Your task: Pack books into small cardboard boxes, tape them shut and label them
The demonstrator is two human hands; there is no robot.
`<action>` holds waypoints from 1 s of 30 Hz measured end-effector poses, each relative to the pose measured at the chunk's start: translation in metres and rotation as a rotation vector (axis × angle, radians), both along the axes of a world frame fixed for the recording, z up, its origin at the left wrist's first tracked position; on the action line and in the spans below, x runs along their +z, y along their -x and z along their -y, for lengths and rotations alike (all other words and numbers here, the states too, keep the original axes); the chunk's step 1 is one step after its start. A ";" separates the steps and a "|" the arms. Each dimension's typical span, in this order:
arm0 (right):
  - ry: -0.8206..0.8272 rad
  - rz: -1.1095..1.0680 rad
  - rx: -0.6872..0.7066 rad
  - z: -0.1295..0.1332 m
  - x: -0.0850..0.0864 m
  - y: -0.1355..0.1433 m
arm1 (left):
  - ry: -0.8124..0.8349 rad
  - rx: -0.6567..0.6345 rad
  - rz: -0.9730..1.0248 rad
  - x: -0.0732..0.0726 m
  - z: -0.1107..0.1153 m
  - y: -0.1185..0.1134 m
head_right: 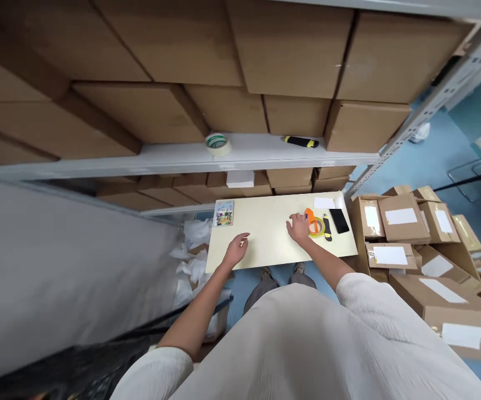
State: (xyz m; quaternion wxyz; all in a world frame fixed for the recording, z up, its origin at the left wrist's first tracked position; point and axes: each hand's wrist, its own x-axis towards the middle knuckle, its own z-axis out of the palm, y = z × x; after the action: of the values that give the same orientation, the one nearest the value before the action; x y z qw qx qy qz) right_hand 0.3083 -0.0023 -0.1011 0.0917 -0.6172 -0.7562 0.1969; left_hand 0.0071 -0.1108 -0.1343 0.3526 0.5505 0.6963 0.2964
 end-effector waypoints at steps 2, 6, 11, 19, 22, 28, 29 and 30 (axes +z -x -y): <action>0.016 -0.004 0.097 0.001 0.001 0.021 | -0.019 0.083 -0.005 0.005 0.015 0.011; 0.031 -0.014 0.278 0.014 0.006 0.067 | -0.043 0.235 0.006 0.011 0.059 0.032; 0.030 -0.014 0.433 0.040 0.012 0.125 | -0.067 0.396 0.009 0.007 0.123 0.059; 0.069 -0.008 0.555 0.107 0.006 0.214 | -0.058 0.498 0.002 -0.010 0.220 0.117; 0.078 -0.007 0.598 0.126 0.005 0.246 | -0.061 0.590 -0.006 -0.013 0.246 0.146; 0.088 -0.008 0.720 0.138 0.004 0.300 | -0.071 0.798 0.038 -0.019 0.276 0.192; 0.092 -0.011 0.740 0.137 0.004 0.308 | -0.065 0.820 0.047 -0.020 0.279 0.197; 0.098 -0.014 0.762 0.135 0.002 0.316 | -0.057 0.838 0.056 -0.022 0.281 0.200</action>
State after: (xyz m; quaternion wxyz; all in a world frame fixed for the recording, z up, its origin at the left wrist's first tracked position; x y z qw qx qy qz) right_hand -0.0077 -0.1378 -0.0988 -0.0123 -0.2943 -0.9204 0.2569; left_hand -0.1928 -0.3915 -0.1562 0.2049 0.2207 0.8417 0.4482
